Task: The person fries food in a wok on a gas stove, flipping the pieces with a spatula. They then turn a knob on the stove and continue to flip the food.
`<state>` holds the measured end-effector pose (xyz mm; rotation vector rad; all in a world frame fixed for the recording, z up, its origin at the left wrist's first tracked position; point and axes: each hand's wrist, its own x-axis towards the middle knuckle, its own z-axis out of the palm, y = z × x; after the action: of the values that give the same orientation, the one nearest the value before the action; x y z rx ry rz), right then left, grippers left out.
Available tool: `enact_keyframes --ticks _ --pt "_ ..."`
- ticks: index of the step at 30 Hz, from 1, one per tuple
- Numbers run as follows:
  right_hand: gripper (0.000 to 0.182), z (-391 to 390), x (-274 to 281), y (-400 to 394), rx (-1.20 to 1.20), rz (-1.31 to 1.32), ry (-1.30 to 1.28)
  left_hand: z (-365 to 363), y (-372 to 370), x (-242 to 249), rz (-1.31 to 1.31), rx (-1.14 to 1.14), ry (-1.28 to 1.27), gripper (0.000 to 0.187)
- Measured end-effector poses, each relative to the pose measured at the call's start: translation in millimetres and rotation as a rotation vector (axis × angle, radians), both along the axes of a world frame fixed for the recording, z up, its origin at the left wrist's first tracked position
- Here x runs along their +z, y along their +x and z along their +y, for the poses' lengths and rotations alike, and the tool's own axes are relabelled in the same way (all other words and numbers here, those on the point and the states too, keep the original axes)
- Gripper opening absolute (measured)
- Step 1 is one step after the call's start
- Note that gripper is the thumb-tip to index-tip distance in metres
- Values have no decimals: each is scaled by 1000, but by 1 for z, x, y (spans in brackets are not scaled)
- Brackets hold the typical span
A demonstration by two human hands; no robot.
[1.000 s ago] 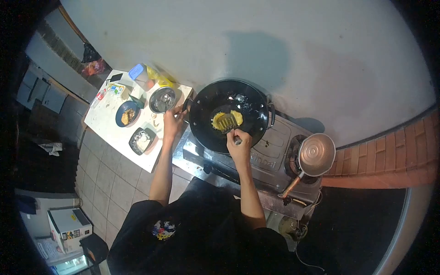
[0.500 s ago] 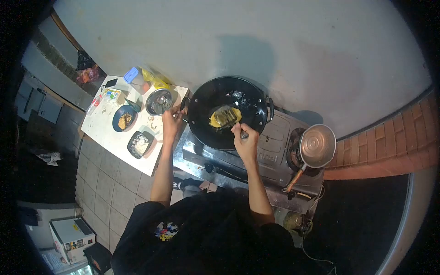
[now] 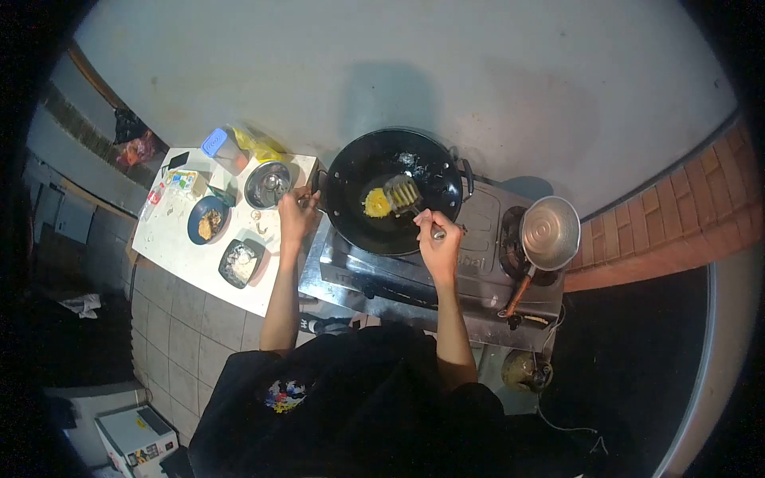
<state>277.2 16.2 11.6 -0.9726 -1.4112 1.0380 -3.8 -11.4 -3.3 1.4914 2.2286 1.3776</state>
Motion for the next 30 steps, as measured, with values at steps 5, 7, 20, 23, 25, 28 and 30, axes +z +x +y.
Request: enact_keyframes --ticks 5,7,20,23,25,28,30 --pt "27 -7 -2 -4 -39 -80 -51 1 1 0 -4 13 9 29" --pt "26 -7 3 -4 -28 -154 -12 0 1 -4 -2 22 9 28" --pt "22 1 2 -7 -9 -343 -13 -1 6 -14 -9 50 90 26" --pt "21 1 7 -7 9 -336 30 2 7 -11 -14 50 79 27" --pt "21 1 10 -7 13 -336 50 0 6 -13 -18 61 50 27" --pt "20 1 11 -7 11 -342 98 2 5 -15 -41 47 102 27" --pt "20 1 10 -6 4 -346 126 1 6 -15 -28 56 93 26"
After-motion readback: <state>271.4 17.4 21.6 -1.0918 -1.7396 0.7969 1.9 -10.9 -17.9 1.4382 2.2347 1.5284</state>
